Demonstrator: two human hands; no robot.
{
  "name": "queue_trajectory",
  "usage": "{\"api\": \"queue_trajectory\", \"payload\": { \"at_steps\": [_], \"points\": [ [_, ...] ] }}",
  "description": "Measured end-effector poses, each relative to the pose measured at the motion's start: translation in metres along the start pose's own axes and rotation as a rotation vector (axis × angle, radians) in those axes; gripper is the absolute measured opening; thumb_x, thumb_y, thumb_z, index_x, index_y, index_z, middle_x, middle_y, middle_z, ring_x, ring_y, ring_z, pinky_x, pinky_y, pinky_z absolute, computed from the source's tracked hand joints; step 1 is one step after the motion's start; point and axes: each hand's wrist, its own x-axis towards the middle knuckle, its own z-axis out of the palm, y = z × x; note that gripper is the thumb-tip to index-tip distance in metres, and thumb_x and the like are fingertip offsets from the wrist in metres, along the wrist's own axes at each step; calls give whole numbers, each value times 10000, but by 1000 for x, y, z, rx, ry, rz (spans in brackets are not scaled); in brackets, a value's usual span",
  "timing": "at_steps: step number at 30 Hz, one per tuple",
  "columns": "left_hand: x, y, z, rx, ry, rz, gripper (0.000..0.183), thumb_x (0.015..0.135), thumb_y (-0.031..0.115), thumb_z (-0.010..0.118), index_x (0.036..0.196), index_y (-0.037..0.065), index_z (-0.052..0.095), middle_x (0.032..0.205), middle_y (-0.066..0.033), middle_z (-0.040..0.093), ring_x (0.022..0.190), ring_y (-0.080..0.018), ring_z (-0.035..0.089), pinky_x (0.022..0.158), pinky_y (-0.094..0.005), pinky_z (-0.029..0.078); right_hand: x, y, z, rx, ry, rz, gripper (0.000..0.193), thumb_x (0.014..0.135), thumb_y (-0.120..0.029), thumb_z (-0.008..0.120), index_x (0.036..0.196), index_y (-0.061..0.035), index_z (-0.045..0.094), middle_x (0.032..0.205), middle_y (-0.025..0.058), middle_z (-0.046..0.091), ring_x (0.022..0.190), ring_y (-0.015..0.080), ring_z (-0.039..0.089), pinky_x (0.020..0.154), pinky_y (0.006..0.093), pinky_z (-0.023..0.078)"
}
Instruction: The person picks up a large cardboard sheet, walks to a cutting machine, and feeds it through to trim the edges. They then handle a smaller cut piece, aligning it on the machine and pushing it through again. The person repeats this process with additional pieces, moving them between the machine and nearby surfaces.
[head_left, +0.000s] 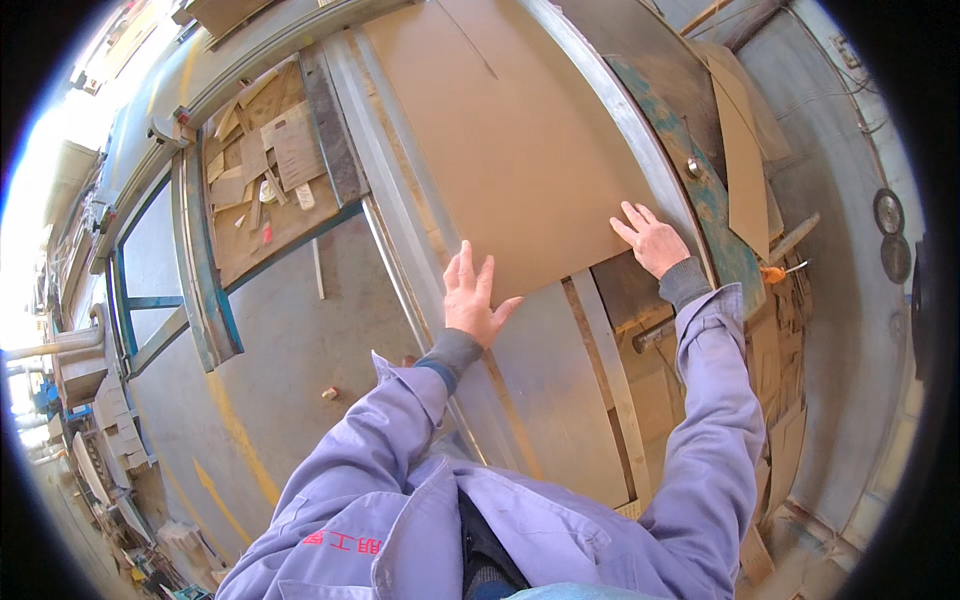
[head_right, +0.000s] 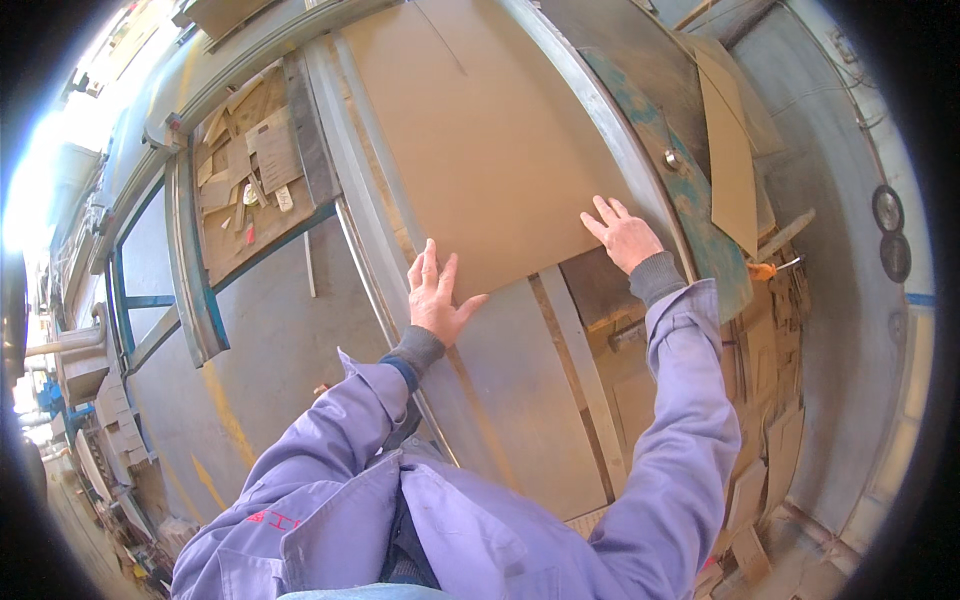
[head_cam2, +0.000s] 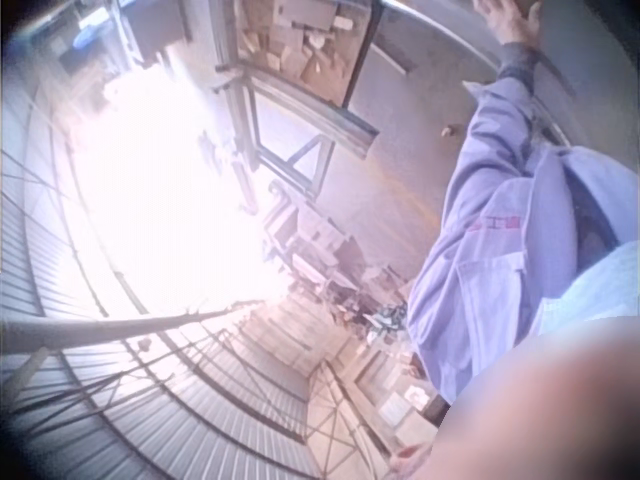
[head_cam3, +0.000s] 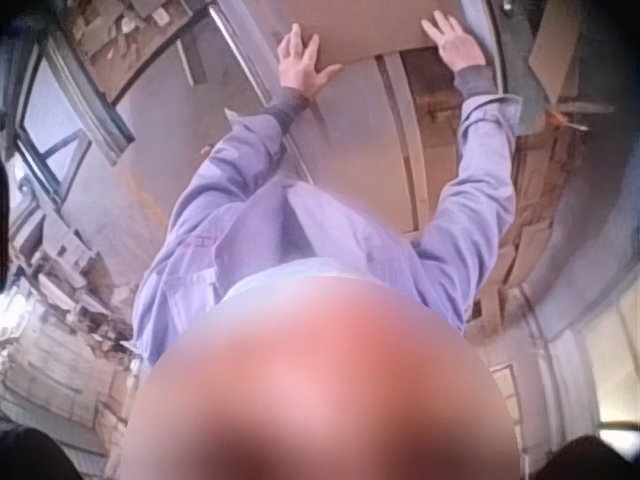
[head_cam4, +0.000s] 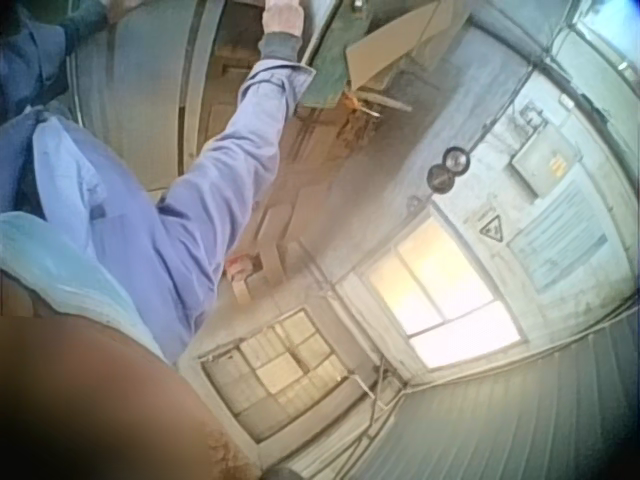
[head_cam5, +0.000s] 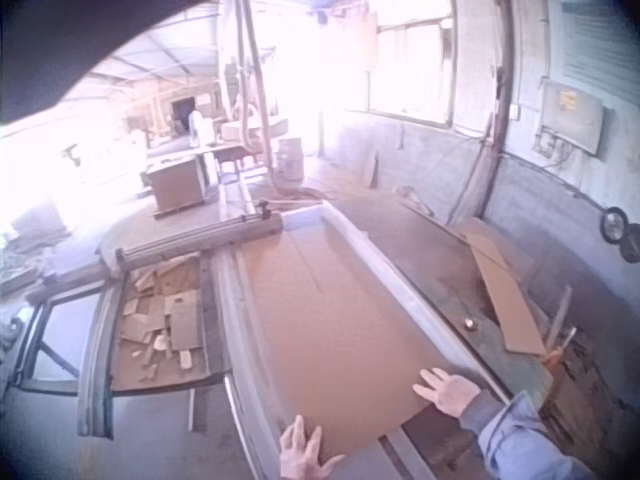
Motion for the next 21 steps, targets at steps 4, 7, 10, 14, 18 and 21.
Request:
{"api": "queue_trajectory", "payload": {
  "at_steps": [4, 7, 10, 14, 18, 21],
  "points": [
    [3, -4, 2, 26, -11, -12, 760, 727, 378, 825, 1329, 8, 543, 1552, -259, 232, 1336, -461, 332, 1053, -511, 403, 9, 3, 4, -28, -15, -19, 567, 832, -20, 549, 1383, -148, 516, 1452, 176, 453, 1284, 327, 502, 936, 362, 545],
    [5, -5, 1, 40, -18, -3, 728, 745, 353, 813, 1310, -23, 549, 1529, -287, 233, 1334, -456, 330, 1050, -485, 412, 15, 4, 7, -75, -41, -26, 576, 826, -27, 565, 1387, -149, 516, 1450, 175, 457, 1281, 322, 505, 937, 358, 544],
    [7, -7, 0, 39, -22, -8, 725, 747, 350, 811, 1309, -24, 549, 1528, -287, 235, 1335, -455, 329, 1056, -485, 407, 19, 4, 10, -82, -50, -33, 580, 821, -28, 572, 1385, -148, 519, 1446, 173, 463, 1281, 318, 505, 936, 355, 543],
    [8, -8, 2, 20, -4, -23, 745, 727, 362, 824, 1319, 4, 547, 1543, -270, 233, 1340, -457, 330, 1060, -500, 400, 21, 6, 14, -84, -22, -45, 575, 821, -26, 568, 1382, -147, 522, 1445, 170, 465, 1278, 317, 506, 943, 351, 538],
    [10, -13, 7, 40, 5, -14, 739, 730, 361, 822, 1314, 1, 548, 1539, -273, 238, 1341, -455, 330, 1059, -499, 402, 27, 7, 21, -75, 5, -48, 562, 825, -25, 557, 1374, -144, 531, 1444, 169, 466, 1269, 321, 512, 941, 357, 535],
    [13, -18, 10, 58, 15, -8, 736, 734, 369, 819, 1311, -2, 550, 1538, -275, 238, 1341, -458, 328, 1057, -499, 403, 35, 7, 24, -70, 21, -59, 551, 826, -27, 552, 1365, -137, 539, 1439, 177, 468, 1259, 327, 520, 946, 367, 529]
  ]
}}
